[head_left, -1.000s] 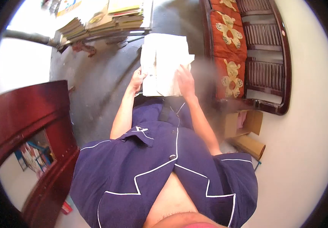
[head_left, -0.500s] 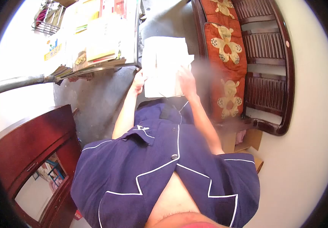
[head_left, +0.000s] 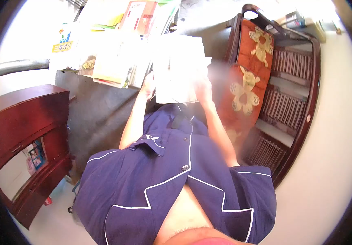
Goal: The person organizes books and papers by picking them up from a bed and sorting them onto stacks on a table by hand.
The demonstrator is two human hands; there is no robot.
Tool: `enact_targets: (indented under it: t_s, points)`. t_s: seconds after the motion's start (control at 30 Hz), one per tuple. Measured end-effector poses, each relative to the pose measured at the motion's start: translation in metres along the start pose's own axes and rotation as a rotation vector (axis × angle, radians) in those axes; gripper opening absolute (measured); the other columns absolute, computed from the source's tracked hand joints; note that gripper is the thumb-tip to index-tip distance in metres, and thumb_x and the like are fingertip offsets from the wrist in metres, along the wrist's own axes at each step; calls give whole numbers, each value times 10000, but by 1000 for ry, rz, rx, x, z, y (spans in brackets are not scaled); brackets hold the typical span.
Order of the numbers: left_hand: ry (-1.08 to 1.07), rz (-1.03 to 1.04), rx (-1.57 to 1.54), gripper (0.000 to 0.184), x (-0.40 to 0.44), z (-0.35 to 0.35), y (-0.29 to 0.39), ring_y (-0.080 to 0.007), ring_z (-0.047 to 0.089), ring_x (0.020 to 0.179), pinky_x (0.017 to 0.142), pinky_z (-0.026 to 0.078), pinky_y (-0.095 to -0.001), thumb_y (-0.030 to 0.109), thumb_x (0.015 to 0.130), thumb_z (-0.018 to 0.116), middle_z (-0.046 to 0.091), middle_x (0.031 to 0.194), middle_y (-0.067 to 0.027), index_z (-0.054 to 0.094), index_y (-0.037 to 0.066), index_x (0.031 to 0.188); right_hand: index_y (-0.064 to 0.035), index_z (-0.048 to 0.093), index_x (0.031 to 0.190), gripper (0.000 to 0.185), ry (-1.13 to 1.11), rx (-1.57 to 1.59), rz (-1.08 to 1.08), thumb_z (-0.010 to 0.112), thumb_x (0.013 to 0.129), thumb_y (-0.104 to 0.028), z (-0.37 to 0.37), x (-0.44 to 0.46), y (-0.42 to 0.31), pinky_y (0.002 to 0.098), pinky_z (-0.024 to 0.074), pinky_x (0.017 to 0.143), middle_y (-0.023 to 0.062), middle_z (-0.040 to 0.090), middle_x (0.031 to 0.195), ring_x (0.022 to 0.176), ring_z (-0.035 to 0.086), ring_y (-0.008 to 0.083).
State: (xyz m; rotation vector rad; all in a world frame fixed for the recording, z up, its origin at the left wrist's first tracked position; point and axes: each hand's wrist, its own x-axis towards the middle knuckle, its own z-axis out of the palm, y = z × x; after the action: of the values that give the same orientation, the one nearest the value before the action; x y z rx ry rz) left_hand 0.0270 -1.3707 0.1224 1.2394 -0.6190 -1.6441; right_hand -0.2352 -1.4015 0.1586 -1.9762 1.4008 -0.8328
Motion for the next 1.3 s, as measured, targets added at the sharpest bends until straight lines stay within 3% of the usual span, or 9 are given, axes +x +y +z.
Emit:
enact_targets:
  t_s: [0.13,0.33,0.5,0.57,0.8,1.0,1.13,1.2,1.3]
  points:
    - [124,74,151,444,56,-14,27,-188,569,1017,916,448,-350,103,886,547,601,1125,-83,466,8,1312,-4,602,1135,297,35,43,-129,562,842,-41,5,90,0,390,412,999,162,561,1258,1158,529,340]
    - [170,231,-188,364,99,-17,125,-180,619,957,857,513,-316,84,884,535,623,1062,-92,497,-15,1233,2,619,1115,296,-93,61,-203,569,826,-34,14,224,-35,391,424,986,165,554,1272,1149,533,357]
    - [288,197,-310,371,115,-20,176,-150,612,837,718,531,-269,105,910,508,608,1075,-92,474,-11,1261,10,622,1112,300,-164,42,-327,570,818,-22,36,306,-55,380,436,968,164,570,1251,1136,544,358]
    - [421,155,-336,325,114,-16,206,-150,624,829,701,548,-292,113,911,530,606,956,-77,504,-11,1211,6,615,1122,312,-234,57,-313,572,814,-19,50,331,-62,375,448,950,164,567,1254,1116,559,353]
    - [615,232,-479,361,149,-56,182,-162,642,851,688,568,-298,86,929,538,616,1024,-98,465,3,1272,-15,603,1140,337,-507,100,-443,574,804,-11,100,419,-74,385,457,931,158,562,1261,1086,568,365]
    - [853,459,-758,297,194,-40,194,-214,641,955,831,557,-366,65,931,521,614,1077,-113,486,15,1221,-90,611,1157,364,-696,51,-844,603,793,-78,145,517,-91,429,449,920,89,558,1279,1000,591,377]
    - [1021,531,-847,328,225,-26,211,-244,593,1080,923,512,-390,66,941,499,576,1198,-121,444,25,1262,-125,629,1144,360,-754,17,-1041,633,785,-92,165,563,-111,457,388,978,50,540,1308,1114,505,353]
    - [1003,716,-921,317,243,-22,216,-249,590,1085,948,494,-410,61,947,482,580,1194,-111,443,27,1260,-171,633,1154,360,-849,64,-1059,659,796,-148,181,586,-111,516,291,1043,26,500,1361,1238,400,358]
    - [1132,711,-998,305,268,-26,206,-251,577,1107,955,485,-428,55,953,465,576,1200,-111,448,27,1256,-214,621,1175,399,-773,-47,-1126,666,780,-198,195,602,-115,706,142,1022,56,321,1487,1356,177,438]
